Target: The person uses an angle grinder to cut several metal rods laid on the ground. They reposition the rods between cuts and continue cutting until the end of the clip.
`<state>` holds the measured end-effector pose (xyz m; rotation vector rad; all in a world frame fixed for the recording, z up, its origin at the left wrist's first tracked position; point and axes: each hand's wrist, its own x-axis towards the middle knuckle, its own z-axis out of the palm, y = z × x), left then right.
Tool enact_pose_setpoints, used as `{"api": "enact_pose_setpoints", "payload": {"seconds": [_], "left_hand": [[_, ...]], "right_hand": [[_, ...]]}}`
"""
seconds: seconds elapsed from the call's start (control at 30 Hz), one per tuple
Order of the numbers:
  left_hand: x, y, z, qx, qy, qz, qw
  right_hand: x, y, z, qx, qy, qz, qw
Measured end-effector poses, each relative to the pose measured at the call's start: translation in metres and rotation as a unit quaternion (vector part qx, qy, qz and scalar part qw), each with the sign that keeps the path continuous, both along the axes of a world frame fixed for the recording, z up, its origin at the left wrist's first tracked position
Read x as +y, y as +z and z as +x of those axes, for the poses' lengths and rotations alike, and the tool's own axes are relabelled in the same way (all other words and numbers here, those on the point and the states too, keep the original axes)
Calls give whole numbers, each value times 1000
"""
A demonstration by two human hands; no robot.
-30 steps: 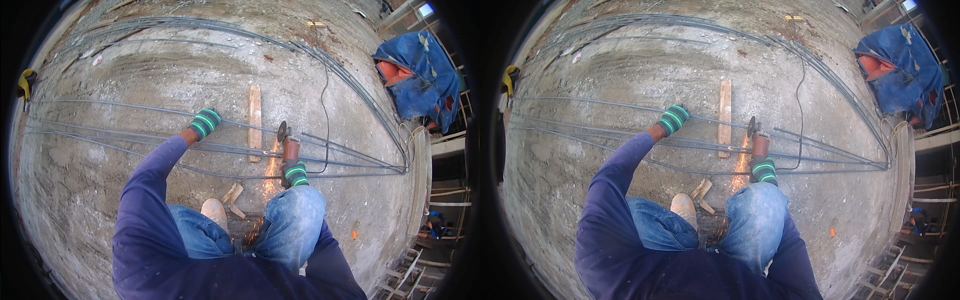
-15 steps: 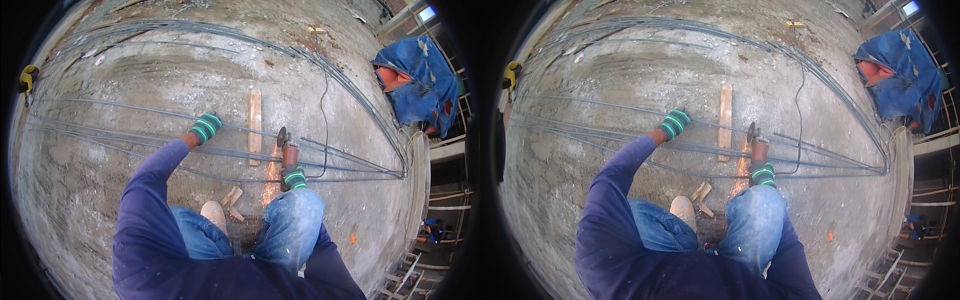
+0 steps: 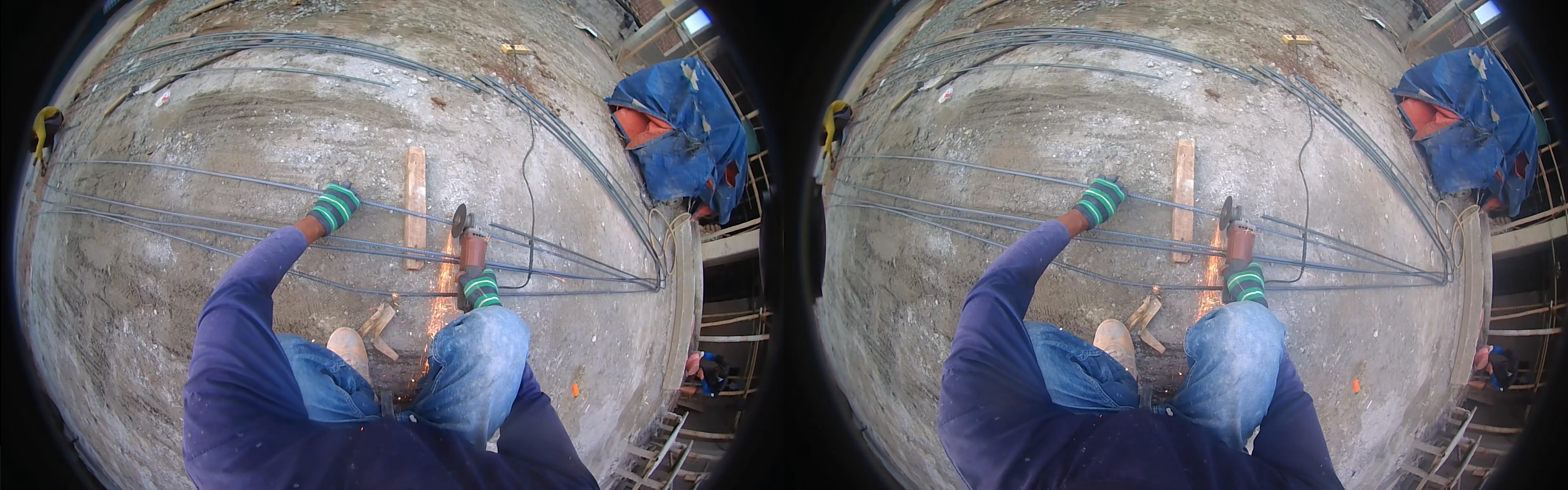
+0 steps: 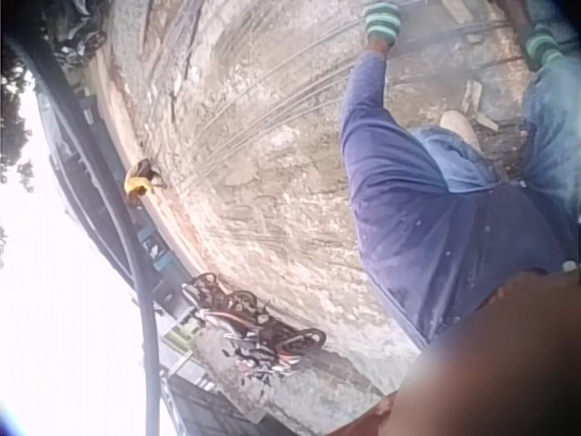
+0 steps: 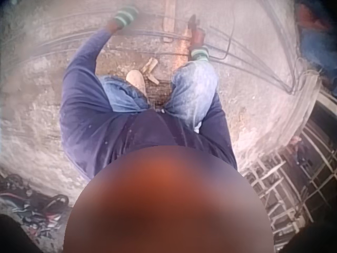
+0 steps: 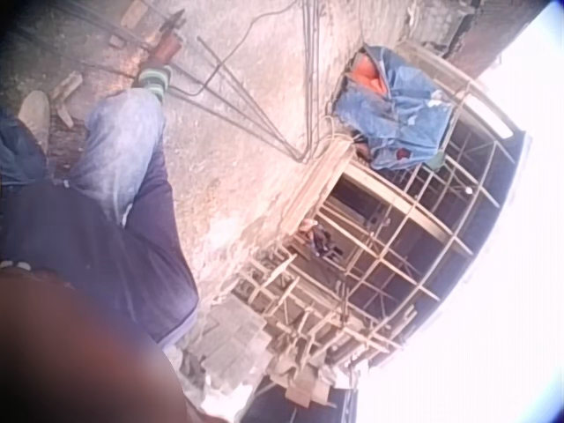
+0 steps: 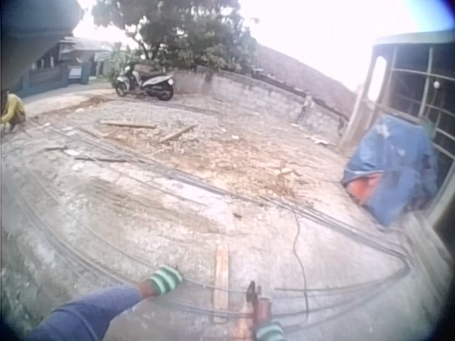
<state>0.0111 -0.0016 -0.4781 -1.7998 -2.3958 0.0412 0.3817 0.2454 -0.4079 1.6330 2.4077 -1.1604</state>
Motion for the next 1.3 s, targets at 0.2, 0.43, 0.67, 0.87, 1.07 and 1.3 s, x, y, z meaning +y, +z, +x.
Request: {"api": "enact_pose_setpoints", "payload": {"seconds": [0.2, 0.43, 0.67, 0.87, 1.07, 1.3], "left_hand": [[-1, 4, 2, -40, 27, -30, 998], [-4, 4, 5, -81, 33, -23, 996], [-5, 5, -1, -81, 54, 10, 995], [16, 28, -30, -77, 73, 77, 991], [99, 58, -104, -90, 180, 92, 975], [172, 42, -92, -31, 212, 265, 940]], "right_hand": [[-3, 5, 1, 11, -4, -6, 1000], [-9, 10, 7, 48, -20, -23, 998], [-5, 50, 29, 167, -101, -83, 977], [15, 90, 52, 250, -175, -117, 945], [32, 107, 83, 271, -220, -118, 930], [44, 119, 125, 267, -253, -131, 921]]}}
